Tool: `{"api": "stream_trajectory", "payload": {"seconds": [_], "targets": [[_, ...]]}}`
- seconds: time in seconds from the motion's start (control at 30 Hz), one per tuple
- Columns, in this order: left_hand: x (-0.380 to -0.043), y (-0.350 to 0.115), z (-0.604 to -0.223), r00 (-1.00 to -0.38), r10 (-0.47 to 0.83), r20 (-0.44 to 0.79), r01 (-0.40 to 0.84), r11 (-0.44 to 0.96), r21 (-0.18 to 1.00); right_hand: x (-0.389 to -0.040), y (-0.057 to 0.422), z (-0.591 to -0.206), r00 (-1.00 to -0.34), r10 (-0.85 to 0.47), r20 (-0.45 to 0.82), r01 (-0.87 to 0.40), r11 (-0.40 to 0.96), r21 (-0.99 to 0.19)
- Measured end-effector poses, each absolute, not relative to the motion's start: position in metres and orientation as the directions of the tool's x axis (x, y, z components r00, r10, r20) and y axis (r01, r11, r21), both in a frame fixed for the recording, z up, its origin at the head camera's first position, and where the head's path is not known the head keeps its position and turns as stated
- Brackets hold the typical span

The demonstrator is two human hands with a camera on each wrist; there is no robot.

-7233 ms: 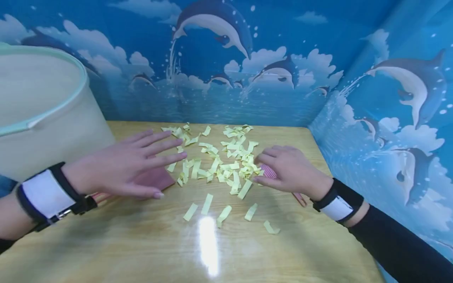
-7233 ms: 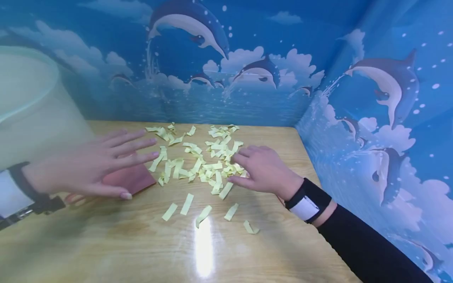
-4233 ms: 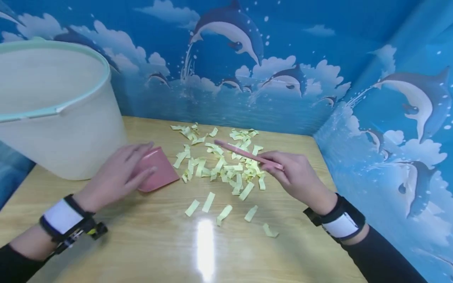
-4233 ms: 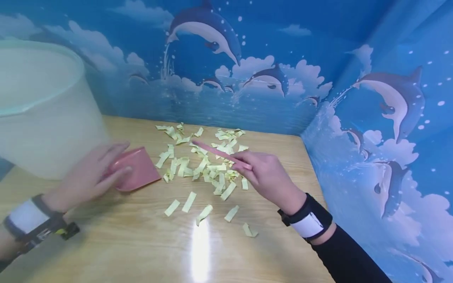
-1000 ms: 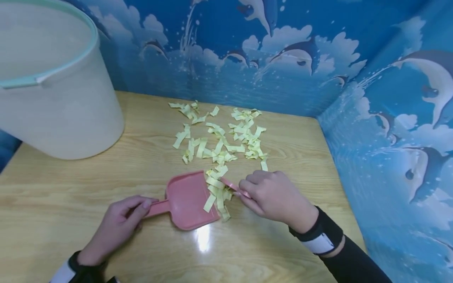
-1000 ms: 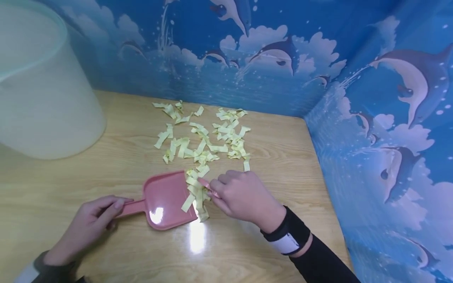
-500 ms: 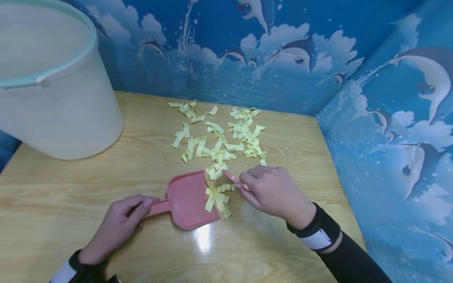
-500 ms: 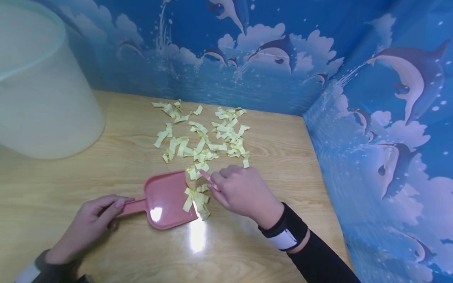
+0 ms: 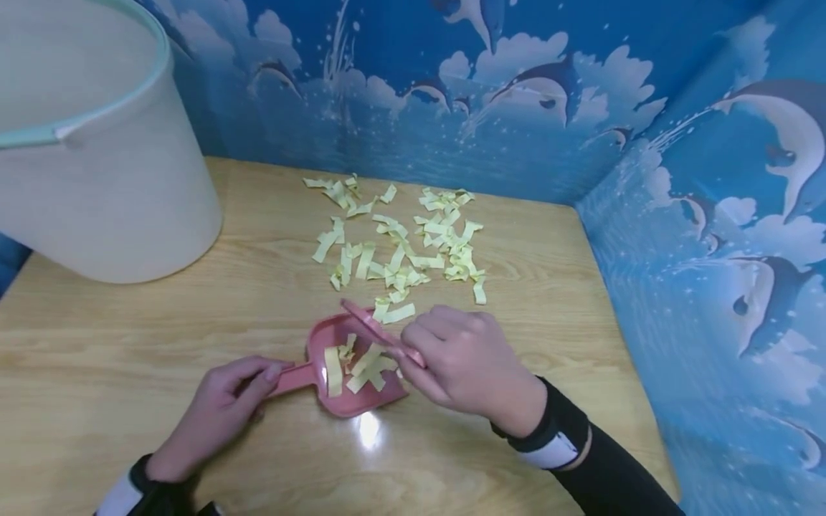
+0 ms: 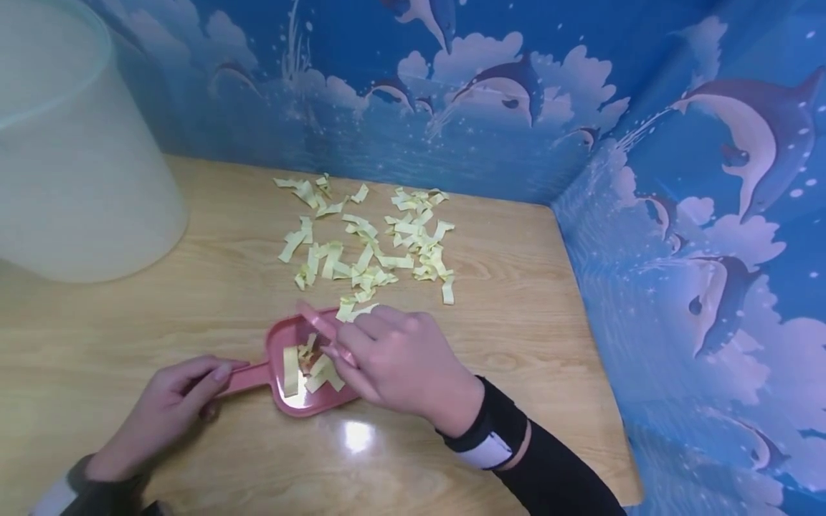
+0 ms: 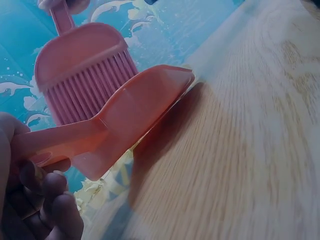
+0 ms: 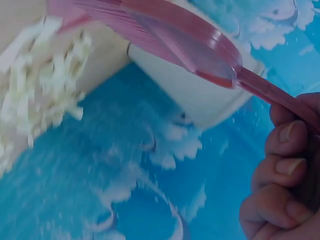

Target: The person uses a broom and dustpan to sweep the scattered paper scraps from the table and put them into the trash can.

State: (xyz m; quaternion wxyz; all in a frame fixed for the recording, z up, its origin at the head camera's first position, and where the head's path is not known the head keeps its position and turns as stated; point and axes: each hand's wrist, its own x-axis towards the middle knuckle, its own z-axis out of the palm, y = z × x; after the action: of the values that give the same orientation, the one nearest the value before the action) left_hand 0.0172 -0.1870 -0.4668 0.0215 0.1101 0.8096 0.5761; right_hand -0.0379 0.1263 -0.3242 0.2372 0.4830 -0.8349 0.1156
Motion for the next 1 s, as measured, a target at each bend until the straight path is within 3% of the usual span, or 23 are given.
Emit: {"api": "stream_trajectory", "payload": {"seconds": [0.2,0.37,0.47,0.73,1.0], "targets": [[0.018,-0.193,-0.466,-0.973,0.178,0.150,0.207,0.371,0.905,-0.034,0.152,-0.317,-0.522,-0.694,0.496,-0.780,0.624,0.054],[0.023,-0.198,-0.464,-0.973,0.168,0.158,0.210,0.365,0.907,-0.027,0.164,-0.333,-0.619,-0.673,0.404,-0.708,0.701,0.082],[0.025,-0.198,-0.463,-0.973,0.169,0.160,0.211,0.346,0.914,-0.024,0.163,-0.345,-0.646,-0.652,0.397,-0.688,0.723,0.068],[0.027,-0.192,-0.467,-0.967,0.200,0.160,0.214,0.290,0.933,-0.022,0.130,-0.353,-0.603,-0.642,0.473,-0.729,0.685,0.000],[0.030,-0.187,-0.475,-0.968,0.205,0.146,0.198,0.259,0.945,-0.019,0.103,-0.338,-0.496,-0.673,0.549,-0.812,0.584,-0.018]]}}
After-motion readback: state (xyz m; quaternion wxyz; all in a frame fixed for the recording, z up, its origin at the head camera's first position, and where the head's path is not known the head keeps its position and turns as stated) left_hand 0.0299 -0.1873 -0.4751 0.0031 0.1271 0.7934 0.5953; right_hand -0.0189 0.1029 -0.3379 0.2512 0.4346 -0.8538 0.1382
